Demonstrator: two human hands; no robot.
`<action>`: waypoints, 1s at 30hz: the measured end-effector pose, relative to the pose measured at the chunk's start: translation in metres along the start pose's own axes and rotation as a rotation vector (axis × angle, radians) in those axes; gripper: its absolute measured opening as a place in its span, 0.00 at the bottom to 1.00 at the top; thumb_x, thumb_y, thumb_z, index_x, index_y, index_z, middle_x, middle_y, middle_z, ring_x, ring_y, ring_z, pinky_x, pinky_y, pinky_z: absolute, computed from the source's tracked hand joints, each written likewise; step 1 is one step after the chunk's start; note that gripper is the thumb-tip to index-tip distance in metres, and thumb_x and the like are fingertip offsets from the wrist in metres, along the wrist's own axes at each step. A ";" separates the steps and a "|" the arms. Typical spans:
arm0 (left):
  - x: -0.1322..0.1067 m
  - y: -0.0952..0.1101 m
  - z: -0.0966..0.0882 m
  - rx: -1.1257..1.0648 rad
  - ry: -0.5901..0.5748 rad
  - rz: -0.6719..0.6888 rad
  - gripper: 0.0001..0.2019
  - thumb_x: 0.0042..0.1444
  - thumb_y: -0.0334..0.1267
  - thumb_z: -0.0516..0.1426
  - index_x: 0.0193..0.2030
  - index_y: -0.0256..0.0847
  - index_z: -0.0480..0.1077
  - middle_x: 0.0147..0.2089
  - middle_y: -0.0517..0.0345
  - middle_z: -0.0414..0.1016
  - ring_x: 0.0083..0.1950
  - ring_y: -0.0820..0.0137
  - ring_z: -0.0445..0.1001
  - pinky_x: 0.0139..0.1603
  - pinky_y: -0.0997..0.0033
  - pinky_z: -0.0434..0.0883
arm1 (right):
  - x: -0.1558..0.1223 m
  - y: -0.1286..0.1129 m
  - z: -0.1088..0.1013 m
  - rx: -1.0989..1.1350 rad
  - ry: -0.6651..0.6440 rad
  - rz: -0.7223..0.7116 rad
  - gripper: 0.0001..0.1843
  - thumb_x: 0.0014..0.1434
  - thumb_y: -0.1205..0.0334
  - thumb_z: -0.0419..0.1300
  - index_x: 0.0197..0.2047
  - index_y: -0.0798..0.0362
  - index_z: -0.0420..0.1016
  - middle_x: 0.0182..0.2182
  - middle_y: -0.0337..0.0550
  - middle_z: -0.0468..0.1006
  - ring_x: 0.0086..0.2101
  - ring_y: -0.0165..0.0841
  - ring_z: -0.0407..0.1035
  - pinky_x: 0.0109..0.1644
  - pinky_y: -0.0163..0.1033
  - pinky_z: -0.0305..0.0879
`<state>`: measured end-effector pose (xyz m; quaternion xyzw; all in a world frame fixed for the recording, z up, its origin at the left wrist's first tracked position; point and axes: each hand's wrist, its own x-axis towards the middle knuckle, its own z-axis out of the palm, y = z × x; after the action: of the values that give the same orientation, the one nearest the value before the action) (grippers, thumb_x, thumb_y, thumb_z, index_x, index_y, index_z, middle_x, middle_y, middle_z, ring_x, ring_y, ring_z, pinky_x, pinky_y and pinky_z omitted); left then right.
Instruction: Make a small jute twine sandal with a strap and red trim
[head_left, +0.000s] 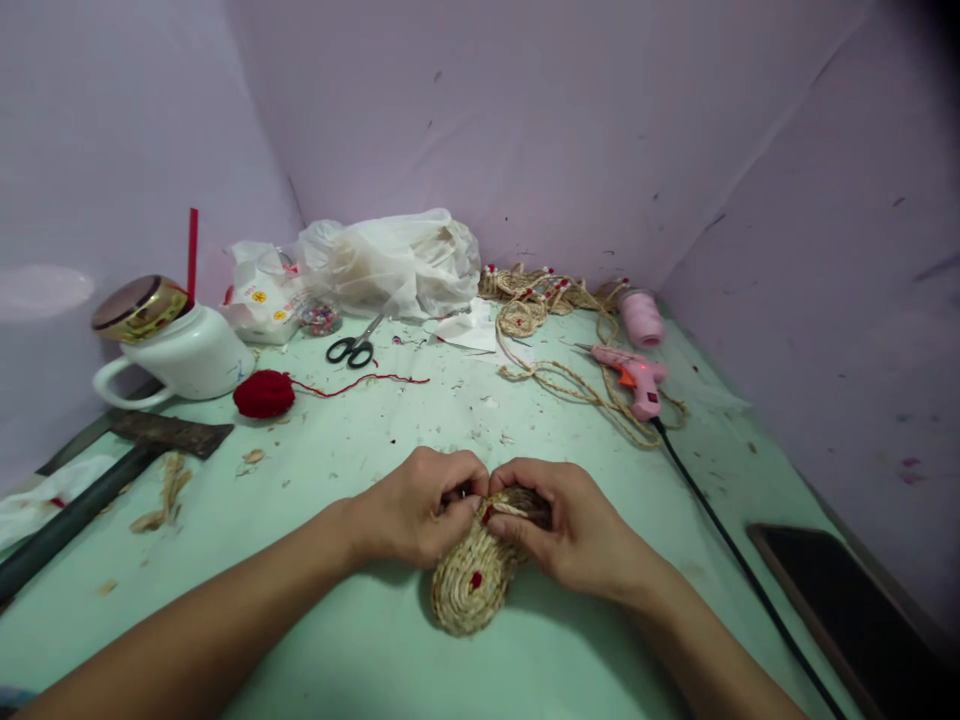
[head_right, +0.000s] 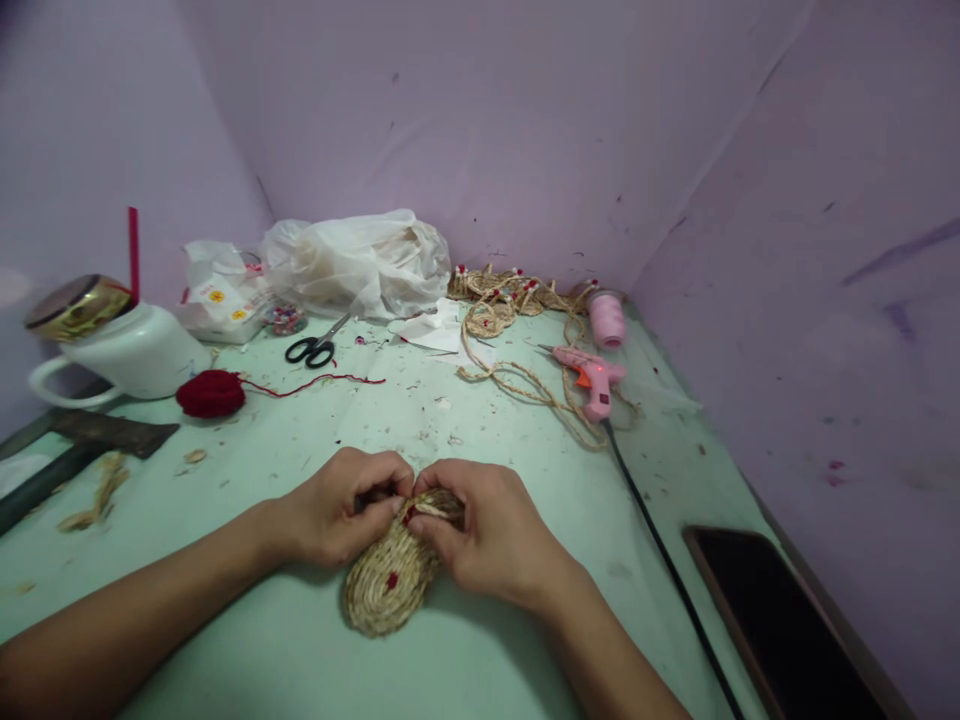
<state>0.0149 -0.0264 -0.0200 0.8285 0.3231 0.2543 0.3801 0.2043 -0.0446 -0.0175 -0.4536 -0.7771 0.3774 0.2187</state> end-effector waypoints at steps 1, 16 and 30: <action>0.000 0.000 0.001 0.007 -0.004 0.006 0.05 0.46 0.26 0.49 0.31 0.37 0.63 0.20 0.69 0.56 0.19 0.81 0.52 0.20 0.81 0.53 | 0.000 0.001 0.000 0.008 -0.016 0.013 0.05 0.52 0.64 0.58 0.35 0.50 0.69 0.23 0.33 0.70 0.25 0.27 0.61 0.28 0.32 0.55; 0.006 0.002 0.008 -0.435 0.014 -0.520 0.02 0.47 0.33 0.50 0.29 0.39 0.61 0.14 0.70 0.59 0.12 0.79 0.58 0.11 0.81 0.57 | 0.003 0.000 -0.004 0.203 -0.022 0.080 0.06 0.49 0.64 0.61 0.34 0.52 0.70 0.23 0.33 0.69 0.24 0.26 0.60 0.27 0.31 0.56; -0.003 0.013 0.015 -0.088 0.187 -0.348 0.04 0.52 0.34 0.52 0.32 0.38 0.67 0.23 0.63 0.68 0.25 0.76 0.66 0.25 0.79 0.63 | 0.006 0.002 -0.006 0.196 0.148 0.020 0.10 0.51 0.66 0.58 0.38 0.54 0.73 0.31 0.41 0.76 0.32 0.31 0.68 0.35 0.34 0.64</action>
<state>0.0274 -0.0424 -0.0189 0.7155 0.4839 0.2746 0.4225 0.2058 -0.0364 -0.0153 -0.4645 -0.7136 0.4194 0.3149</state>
